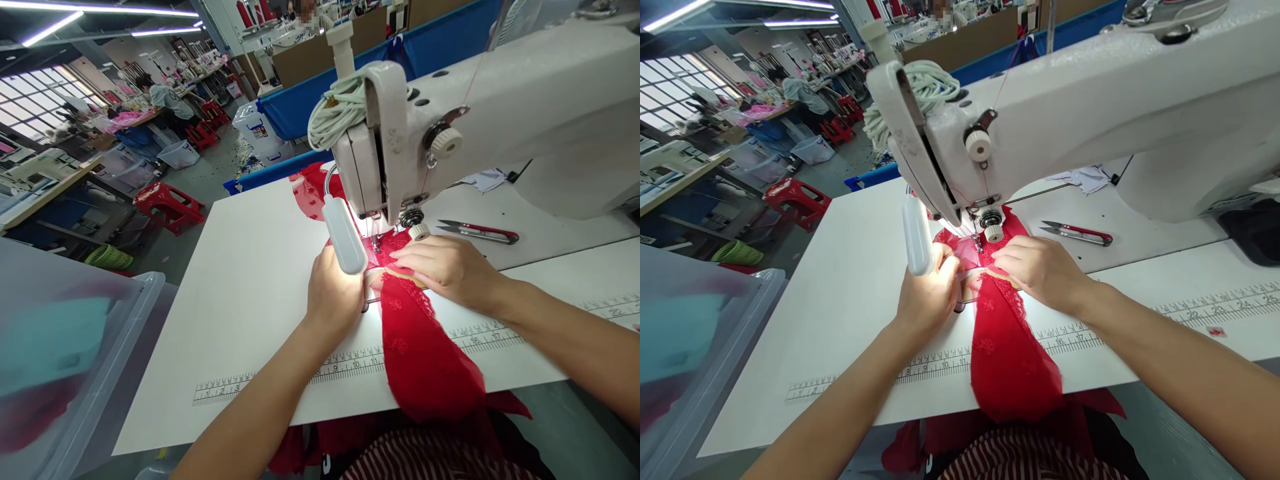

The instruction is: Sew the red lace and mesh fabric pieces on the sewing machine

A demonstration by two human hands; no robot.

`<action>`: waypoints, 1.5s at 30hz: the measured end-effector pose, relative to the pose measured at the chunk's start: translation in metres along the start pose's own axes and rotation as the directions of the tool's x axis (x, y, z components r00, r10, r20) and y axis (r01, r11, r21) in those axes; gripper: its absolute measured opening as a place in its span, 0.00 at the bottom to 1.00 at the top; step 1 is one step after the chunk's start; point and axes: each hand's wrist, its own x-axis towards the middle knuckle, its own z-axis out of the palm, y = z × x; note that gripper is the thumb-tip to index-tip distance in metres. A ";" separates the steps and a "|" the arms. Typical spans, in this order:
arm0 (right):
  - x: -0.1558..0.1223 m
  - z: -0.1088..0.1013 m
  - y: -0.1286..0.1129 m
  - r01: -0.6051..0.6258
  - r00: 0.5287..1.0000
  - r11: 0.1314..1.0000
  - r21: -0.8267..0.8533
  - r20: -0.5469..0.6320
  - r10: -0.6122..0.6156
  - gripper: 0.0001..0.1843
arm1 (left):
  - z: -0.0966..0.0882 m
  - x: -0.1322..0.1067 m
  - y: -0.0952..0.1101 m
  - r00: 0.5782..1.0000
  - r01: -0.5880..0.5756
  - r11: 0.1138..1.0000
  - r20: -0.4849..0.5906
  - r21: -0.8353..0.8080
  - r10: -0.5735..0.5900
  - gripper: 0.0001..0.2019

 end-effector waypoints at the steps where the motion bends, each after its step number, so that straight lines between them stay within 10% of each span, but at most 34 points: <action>1: 0.000 -0.001 0.000 0.010 1.000 1.000 -0.006 -0.006 -0.010 0.13 | -0.002 -0.001 0.002 1.000 -0.007 1.000 0.006 -0.015 0.007 0.15; 9: 0.003 -0.004 -0.003 0.030 0.998 0.998 -0.049 -0.044 -0.032 0.15 | -0.002 -0.015 0.015 0.973 -0.177 0.983 0.160 0.057 0.166 0.34; 45: 0.005 0.003 -0.001 -0.039 0.992 0.987 -0.154 -0.128 0.019 0.16 | 0.004 -0.014 0.017 0.964 -0.213 0.935 0.219 0.285 0.153 0.41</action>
